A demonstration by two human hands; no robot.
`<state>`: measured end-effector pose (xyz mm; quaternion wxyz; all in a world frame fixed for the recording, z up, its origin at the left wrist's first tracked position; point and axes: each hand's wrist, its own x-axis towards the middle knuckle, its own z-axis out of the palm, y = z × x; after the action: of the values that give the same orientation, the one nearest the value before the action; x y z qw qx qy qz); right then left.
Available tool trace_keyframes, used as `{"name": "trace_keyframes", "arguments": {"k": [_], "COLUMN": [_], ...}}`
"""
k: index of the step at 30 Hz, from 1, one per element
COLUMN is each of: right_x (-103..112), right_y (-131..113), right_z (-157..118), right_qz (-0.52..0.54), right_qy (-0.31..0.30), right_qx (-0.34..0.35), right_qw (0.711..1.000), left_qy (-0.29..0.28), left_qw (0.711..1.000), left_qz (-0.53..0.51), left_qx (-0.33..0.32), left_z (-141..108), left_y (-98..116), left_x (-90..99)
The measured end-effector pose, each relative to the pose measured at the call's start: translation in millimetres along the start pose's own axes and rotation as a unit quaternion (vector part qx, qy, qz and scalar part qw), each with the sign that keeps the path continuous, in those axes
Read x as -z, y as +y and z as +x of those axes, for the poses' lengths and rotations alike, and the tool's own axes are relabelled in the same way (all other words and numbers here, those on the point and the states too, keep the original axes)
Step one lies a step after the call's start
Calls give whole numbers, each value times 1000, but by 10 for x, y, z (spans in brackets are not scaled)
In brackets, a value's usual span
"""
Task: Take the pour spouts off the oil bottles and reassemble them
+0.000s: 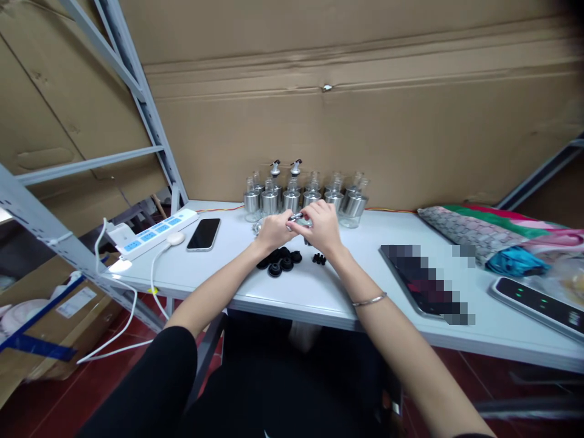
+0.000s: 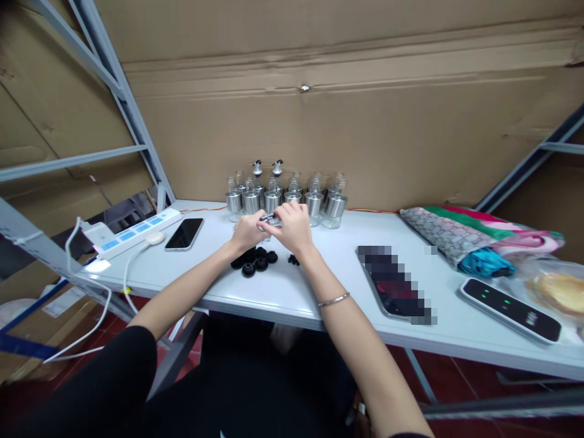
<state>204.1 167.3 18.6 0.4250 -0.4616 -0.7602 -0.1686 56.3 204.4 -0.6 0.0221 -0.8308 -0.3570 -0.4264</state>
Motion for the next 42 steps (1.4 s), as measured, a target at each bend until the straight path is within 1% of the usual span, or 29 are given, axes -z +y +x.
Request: {"name": "trace_keyframes", "arguments": {"k": [4, 8, 11, 13, 15, 19, 22, 25, 29, 32, 35, 37, 39, 42], "right_x": [72, 144, 144, 119, 86, 39, 38, 34, -17, -73, -113, -127, -130, -118], "right_y": [17, 17, 12, 10, 14, 91, 236, 405, 551, 599, 629, 650, 677, 724], "right_z": [-4, -8, -17, -28, -37, -26, -4, -8, -65, -124, -175, -196, -205, -201], "right_qz": [-20, -32, -24, -12, -1, 28, 57, 86, 113, 127, 133, 133, 127, 110], "right_qy": [-3, 0, -7, -4, 11, 47, 41, -12, -123, -206, -273, -306, -325, -320], "right_qx": [-1, 2, 10, 2, -26, -110, -167, -217, -264, -277, -269, -257, -246, -235], "right_qw": [1000, 1000, 1000, 1000, 1000, 992, 983, 972, 950, 930, 914, 907, 904, 911], "left_qy": [-1, 0, 0, 1, 6, 31, 42, 49, 60, 68, 66, 62, 60, 53], "left_qw": [1000, 998, 996, 993, 991, 990, 990, 991, 992, 992, 993, 993, 994, 995], "left_qz": [0, -12, -18, -21, -23, -32, -38, -43, -49, -56, -63, -65, -65, -65], "left_qx": [-24, -59, -93, -115, -130, -135, -132, -121, -101, -88, -81, -76, -69, -56], "left_z": [1, -3, -20, -31, -34, -35, -51, -66, -58, -46, -43, -44, -45, -48], "left_y": [81, 99, 93, 103, 126, 144, 95, 27, -22, -32, -49, -68, -90, -109], "left_x": [-5, -1, 5, 14, 26, 50, 60, 67, 89, 106, 106, 97, 88, 85]}}
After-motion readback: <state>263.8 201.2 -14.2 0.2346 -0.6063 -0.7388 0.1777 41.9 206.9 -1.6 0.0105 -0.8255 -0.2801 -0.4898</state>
